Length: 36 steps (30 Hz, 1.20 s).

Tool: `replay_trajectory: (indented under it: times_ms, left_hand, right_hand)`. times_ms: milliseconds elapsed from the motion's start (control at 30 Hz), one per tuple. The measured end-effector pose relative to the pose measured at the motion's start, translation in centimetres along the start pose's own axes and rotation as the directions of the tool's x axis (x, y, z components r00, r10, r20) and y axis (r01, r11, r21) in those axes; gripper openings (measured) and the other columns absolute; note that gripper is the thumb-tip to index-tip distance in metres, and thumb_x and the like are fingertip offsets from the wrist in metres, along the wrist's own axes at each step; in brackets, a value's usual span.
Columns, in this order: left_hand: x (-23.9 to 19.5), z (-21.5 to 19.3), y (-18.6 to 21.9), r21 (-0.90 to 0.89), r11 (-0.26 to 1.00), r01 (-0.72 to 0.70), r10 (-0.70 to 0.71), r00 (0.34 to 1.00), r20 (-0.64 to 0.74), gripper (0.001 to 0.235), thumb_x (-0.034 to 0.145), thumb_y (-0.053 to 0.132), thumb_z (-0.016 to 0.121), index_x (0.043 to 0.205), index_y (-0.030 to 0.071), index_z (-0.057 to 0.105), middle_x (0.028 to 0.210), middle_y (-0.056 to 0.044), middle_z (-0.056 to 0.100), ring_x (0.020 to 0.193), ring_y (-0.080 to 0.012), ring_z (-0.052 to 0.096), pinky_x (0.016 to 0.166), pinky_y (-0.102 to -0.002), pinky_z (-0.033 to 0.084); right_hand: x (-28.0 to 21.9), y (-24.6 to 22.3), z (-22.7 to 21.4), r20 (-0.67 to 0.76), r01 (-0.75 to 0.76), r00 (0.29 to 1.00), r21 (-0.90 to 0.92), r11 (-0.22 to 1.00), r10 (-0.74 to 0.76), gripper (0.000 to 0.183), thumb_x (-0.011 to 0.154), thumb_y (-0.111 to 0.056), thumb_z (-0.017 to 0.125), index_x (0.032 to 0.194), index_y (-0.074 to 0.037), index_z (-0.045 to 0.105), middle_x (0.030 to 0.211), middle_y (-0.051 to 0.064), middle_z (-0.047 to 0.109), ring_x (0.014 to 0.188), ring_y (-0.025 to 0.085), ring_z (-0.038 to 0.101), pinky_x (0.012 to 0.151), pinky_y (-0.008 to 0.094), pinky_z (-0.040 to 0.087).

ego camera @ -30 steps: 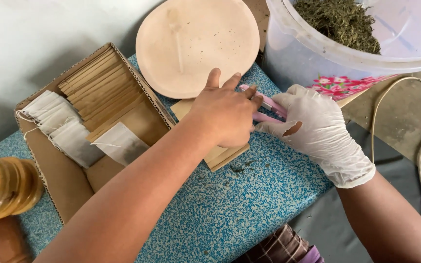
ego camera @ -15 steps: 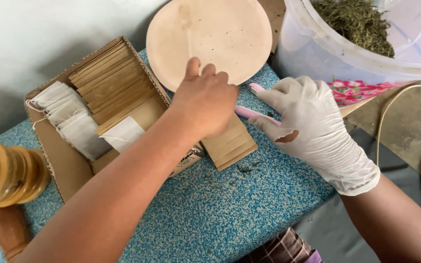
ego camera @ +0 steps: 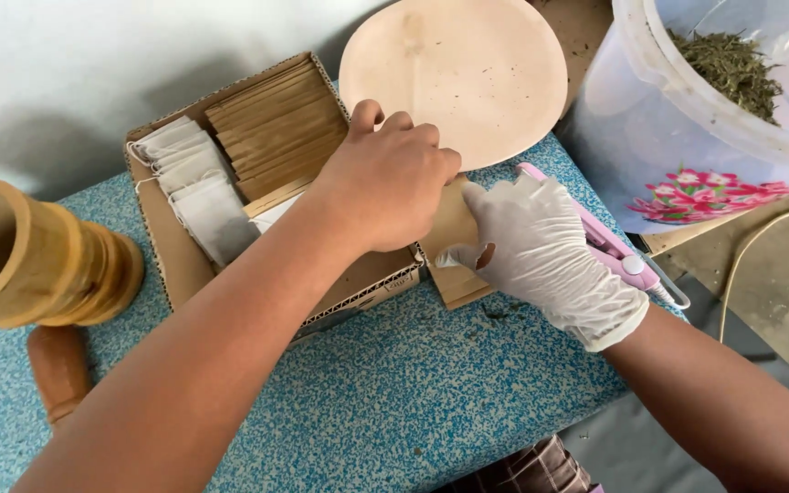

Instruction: Packaging individual tea bags into paper envelopes and sealing them with a heat sealer

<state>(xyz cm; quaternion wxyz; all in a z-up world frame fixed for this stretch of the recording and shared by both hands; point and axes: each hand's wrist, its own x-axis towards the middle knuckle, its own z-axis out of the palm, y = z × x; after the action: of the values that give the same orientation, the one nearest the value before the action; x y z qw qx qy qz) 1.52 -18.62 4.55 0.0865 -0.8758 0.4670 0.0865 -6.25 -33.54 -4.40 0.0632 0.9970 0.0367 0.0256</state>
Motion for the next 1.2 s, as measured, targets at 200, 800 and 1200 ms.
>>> replay_trajectory:
  times_ms: [200,800,1200]
  left_hand:
    - [-1.3,0.2,-0.3,-0.056,0.998,0.009,-0.01,1.0,-0.024,0.039,0.085,-0.001,0.043,0.105,0.02,0.069,0.103,-0.007,0.062,0.103,-0.0299,0.053,0.097,-0.052,0.026]
    - [-2.6,-1.8,1.2,-0.381,0.924,-0.018,-0.027,0.993,-0.114,0.074,0.072,0.034,0.088,0.134,0.019,0.051,0.124,-0.004,0.062,0.116,-0.0281,0.056,0.105,-0.053,0.027]
    - [-11.7,0.6,-6.2,-0.694,0.716,0.076,-0.467,0.791,-0.395,0.026,0.087,0.018,0.068,0.109,0.009,0.058,0.102,-0.007,0.073,0.093,-0.0246,0.067,0.072,-0.038,0.046]
  right_hand:
    - [1.1,-0.5,-3.9,0.319,-0.221,0.938,0.239,0.945,0.139,0.081,0.061,-0.058,0.078,0.129,-0.021,0.055,0.099,0.009,0.07,0.106,0.035,0.055,0.081,0.052,0.049]
    - [-2.0,4.4,-10.1,0.015,-0.032,0.999,0.834,0.551,0.036,0.022,0.089,-0.018,0.073,0.107,-0.009,0.08,0.076,0.0,0.071,0.061,0.006,0.048,0.049,0.022,0.031]
    - [2.2,-2.5,-12.8,-0.346,0.301,0.938,0.84,0.452,0.018,0.041,0.089,-0.012,0.085,0.126,-0.01,0.07,0.089,-0.002,0.062,0.07,0.003,0.048,0.062,0.017,0.041]
